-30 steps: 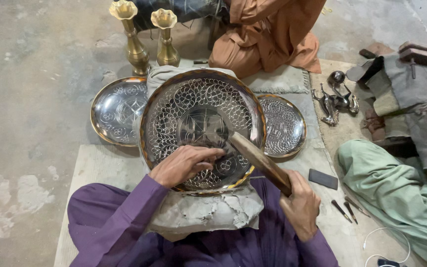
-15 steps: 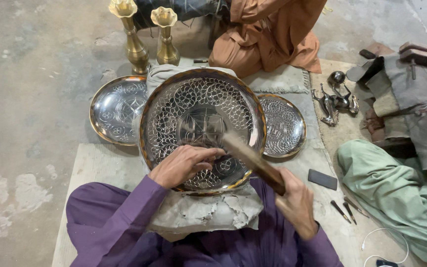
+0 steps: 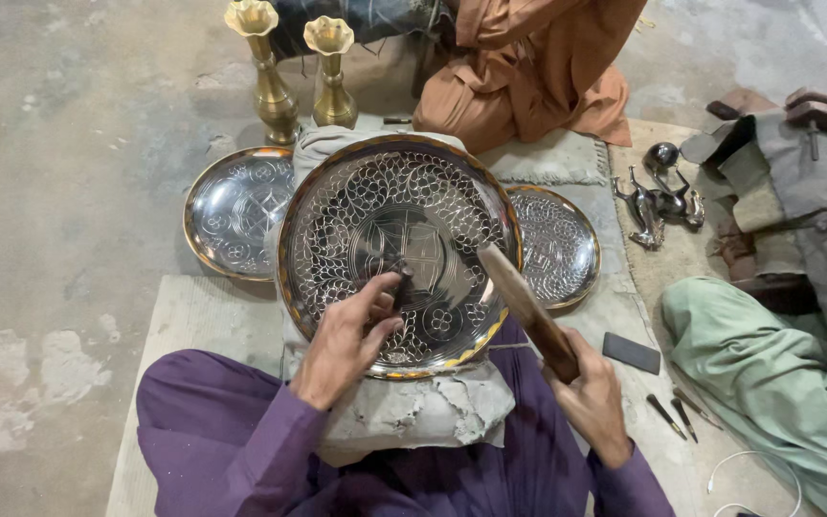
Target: The person uses a hammer and a chisel to engrave a decorative pattern onto a large metal plate. The plate is held steady on a cushioned support while the person repeatedly strikes the chisel to create intricate designs.
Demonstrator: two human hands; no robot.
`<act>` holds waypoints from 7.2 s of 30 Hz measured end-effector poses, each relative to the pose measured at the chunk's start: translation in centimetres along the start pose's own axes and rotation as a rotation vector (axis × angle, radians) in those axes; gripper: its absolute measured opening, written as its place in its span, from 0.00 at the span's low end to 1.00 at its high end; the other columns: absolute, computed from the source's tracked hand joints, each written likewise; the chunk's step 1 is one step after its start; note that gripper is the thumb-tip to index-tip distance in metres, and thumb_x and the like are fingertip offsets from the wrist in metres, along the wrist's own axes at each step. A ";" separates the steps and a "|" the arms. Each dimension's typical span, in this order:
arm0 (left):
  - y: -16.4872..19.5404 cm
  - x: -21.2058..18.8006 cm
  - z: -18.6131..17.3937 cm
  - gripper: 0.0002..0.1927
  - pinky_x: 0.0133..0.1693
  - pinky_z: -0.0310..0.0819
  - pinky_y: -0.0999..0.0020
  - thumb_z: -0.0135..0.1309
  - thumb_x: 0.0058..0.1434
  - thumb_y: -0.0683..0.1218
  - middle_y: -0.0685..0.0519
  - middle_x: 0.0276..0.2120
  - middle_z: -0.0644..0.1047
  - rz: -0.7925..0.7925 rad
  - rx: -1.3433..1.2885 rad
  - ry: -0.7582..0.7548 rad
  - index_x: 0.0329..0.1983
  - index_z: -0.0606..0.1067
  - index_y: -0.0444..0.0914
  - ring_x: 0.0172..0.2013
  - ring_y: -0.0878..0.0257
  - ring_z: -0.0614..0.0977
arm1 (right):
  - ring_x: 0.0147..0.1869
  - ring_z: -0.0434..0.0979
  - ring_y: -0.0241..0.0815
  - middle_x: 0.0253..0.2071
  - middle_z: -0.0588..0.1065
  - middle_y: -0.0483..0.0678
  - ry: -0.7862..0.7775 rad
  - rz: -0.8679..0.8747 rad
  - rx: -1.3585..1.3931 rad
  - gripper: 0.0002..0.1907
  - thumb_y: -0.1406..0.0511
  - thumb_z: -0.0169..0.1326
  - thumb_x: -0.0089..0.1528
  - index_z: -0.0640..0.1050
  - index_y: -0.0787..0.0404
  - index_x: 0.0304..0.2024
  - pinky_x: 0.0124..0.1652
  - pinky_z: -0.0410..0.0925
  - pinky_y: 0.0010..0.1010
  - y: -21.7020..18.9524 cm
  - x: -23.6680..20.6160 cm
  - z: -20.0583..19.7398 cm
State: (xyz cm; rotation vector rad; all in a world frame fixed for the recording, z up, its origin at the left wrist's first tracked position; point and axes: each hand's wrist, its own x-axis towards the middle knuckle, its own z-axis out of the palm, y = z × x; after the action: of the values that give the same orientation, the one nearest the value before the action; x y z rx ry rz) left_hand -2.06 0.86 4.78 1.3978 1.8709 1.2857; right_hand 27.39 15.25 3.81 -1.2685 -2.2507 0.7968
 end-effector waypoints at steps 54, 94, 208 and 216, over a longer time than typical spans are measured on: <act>-0.7 -2.3 3.8 0.24 0.36 0.86 0.64 0.58 0.63 0.40 0.46 0.37 0.84 -0.152 -0.086 0.393 0.63 0.69 0.39 0.37 0.57 0.89 | 0.35 0.80 0.43 0.35 0.77 0.44 -0.188 -0.686 -0.666 0.35 0.70 0.55 0.56 0.72 0.42 0.66 0.30 0.71 0.40 -16.4 8.7 -3.7; -2.1 -1.9 3.2 0.28 0.39 0.88 0.63 0.57 0.62 0.39 0.43 0.40 0.84 -0.003 -0.040 0.300 0.67 0.68 0.39 0.39 0.55 0.89 | 0.44 0.81 0.44 0.45 0.78 0.47 -0.103 -0.521 -0.092 0.38 0.63 0.59 0.57 0.67 0.41 0.70 0.43 0.73 0.37 -11.6 7.1 -3.6; -1.1 0.7 -0.3 0.30 0.39 0.79 0.57 0.57 0.60 0.38 0.48 0.41 0.83 0.188 0.266 -0.158 0.66 0.71 0.45 0.36 0.53 0.84 | 0.38 0.85 0.48 0.48 0.83 0.49 -0.015 -0.116 -0.294 0.42 0.74 0.53 0.51 0.70 0.37 0.67 0.41 0.77 0.39 -2.2 0.1 0.0; -0.6 0.2 -0.6 0.26 0.40 0.81 0.59 0.55 0.63 0.39 0.50 0.43 0.82 0.234 0.321 -0.088 0.66 0.72 0.45 0.36 0.56 0.84 | 0.42 0.85 0.52 0.46 0.84 0.51 -0.064 0.028 -0.400 0.39 0.74 0.54 0.50 0.72 0.44 0.64 0.39 0.74 0.43 -0.2 -2.0 0.9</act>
State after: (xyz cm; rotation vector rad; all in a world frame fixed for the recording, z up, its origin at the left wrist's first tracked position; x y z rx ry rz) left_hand -2.85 0.80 4.55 1.8542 1.9615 1.0354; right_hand 27.72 13.24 3.10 -1.4661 -2.5349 0.4097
